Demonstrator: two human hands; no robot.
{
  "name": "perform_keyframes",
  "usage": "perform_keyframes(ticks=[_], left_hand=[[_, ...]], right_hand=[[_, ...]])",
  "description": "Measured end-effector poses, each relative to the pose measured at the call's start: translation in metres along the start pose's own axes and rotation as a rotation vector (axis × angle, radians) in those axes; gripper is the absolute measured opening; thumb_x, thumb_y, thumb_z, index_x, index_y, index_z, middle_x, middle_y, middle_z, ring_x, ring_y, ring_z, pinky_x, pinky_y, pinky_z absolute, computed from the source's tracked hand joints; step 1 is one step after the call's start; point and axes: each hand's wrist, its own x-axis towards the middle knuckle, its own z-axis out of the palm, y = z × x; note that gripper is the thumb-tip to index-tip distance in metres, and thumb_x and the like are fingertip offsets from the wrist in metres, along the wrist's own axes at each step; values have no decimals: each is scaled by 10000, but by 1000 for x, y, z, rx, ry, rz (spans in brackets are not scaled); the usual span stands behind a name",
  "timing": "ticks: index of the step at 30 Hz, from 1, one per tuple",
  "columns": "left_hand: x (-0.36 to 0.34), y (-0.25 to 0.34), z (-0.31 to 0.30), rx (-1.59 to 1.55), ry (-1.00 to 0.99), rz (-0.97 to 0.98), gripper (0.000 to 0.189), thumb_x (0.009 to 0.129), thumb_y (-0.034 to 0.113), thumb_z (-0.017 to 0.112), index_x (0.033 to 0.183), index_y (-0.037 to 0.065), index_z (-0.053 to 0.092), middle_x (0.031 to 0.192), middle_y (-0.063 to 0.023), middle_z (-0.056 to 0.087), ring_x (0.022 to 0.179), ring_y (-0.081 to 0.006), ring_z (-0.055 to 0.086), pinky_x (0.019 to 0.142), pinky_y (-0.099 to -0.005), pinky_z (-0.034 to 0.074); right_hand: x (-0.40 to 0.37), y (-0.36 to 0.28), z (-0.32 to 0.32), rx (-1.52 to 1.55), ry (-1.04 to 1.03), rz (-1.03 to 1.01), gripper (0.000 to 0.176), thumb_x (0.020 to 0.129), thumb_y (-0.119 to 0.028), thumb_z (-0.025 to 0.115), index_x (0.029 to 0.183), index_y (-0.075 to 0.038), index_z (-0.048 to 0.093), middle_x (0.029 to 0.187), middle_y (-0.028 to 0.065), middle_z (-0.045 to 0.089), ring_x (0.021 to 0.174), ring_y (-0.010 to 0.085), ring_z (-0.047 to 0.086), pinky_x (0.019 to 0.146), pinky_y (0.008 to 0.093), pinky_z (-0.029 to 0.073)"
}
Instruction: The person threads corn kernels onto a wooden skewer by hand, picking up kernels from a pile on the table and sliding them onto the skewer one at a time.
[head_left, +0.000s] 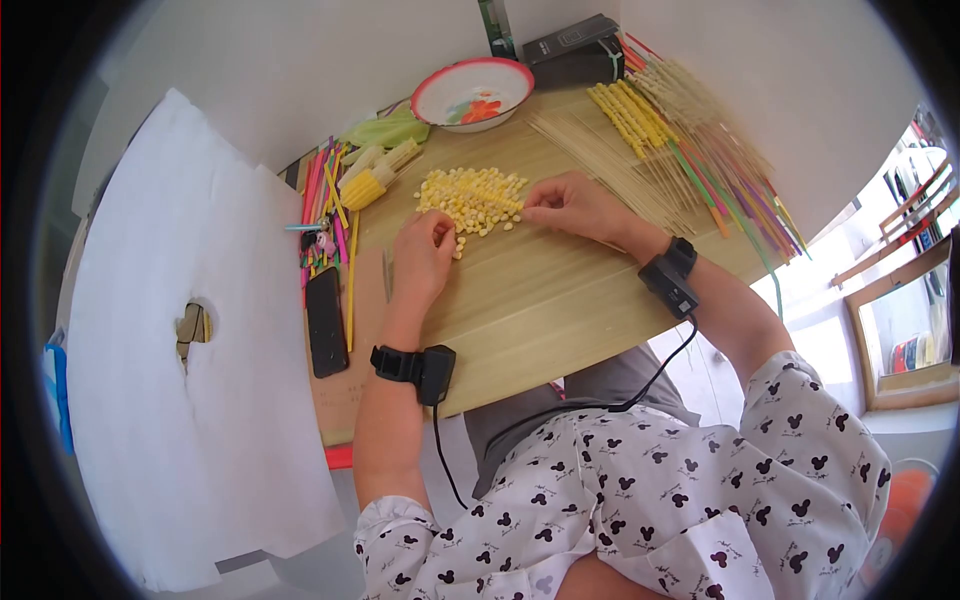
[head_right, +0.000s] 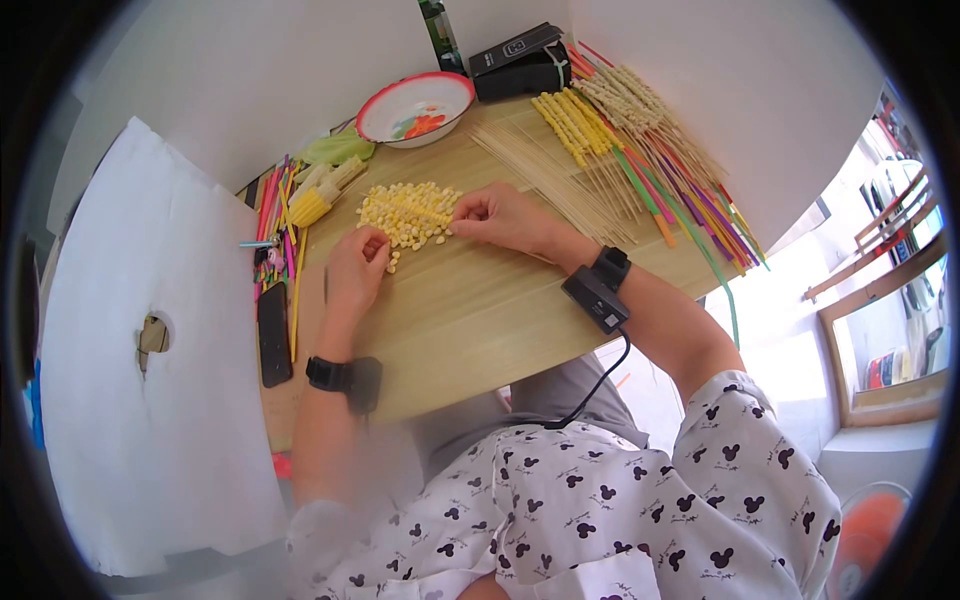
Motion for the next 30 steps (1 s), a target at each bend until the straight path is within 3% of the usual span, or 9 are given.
perform_keyframes(ticks=[20, 22, 26, 28, 30], left_hand=[[1, -3, 5, -74, 26, -28, 85, 810, 66, 623, 869, 6, 621, 706, -67, 597, 615, -139, 564, 594, -276, 468], [1, -3, 4, -137, 1, -75, 78, 809, 49, 615, 862, -9, 610, 770, -127, 603, 671, -224, 602, 631, -334, 475], [1, -2, 5, -101, 20, -29, 85, 806, 53, 634, 867, -6, 627, 720, -76, 608, 620, -150, 588, 595, -282, 476], [1, 3, 2, -61, 1, -54, 95, 805, 55, 632, 868, -14, 616, 757, -127, 606, 670, -229, 602, 628, -335, 474], [1, 0, 4, -59, 7, -35, 97, 804, 57, 634, 869, -13, 618, 756, -127, 606, 670, -230, 603, 626, -336, 475]], right_hand=[[0, 6, 1, -276, -1, -124, 177, 779, -161, 659, 785, 16, 657, 592, 65, 592, 535, 96, 511, 508, 269, 415], [1, 9, 2, -329, -18, -173, 178, 825, -168, 646, 825, 10, 656, 600, 33, 584, 526, 76, 481, 487, 257, 387], [1, 11, 2, -358, 14, -219, 182, 819, -168, 646, 832, 12, 659, 612, 57, 602, 532, 100, 513, 500, 268, 410], [1, 11, 2, -318, 12, -184, 189, 766, -175, 643, 790, 11, 661, 634, 123, 625, 556, 187, 586, 538, 321, 455], [2, 12, 2, -324, 18, -198, 188, 766, -177, 642, 792, 9, 663, 637, 124, 628, 559, 192, 590, 541, 323, 458]])
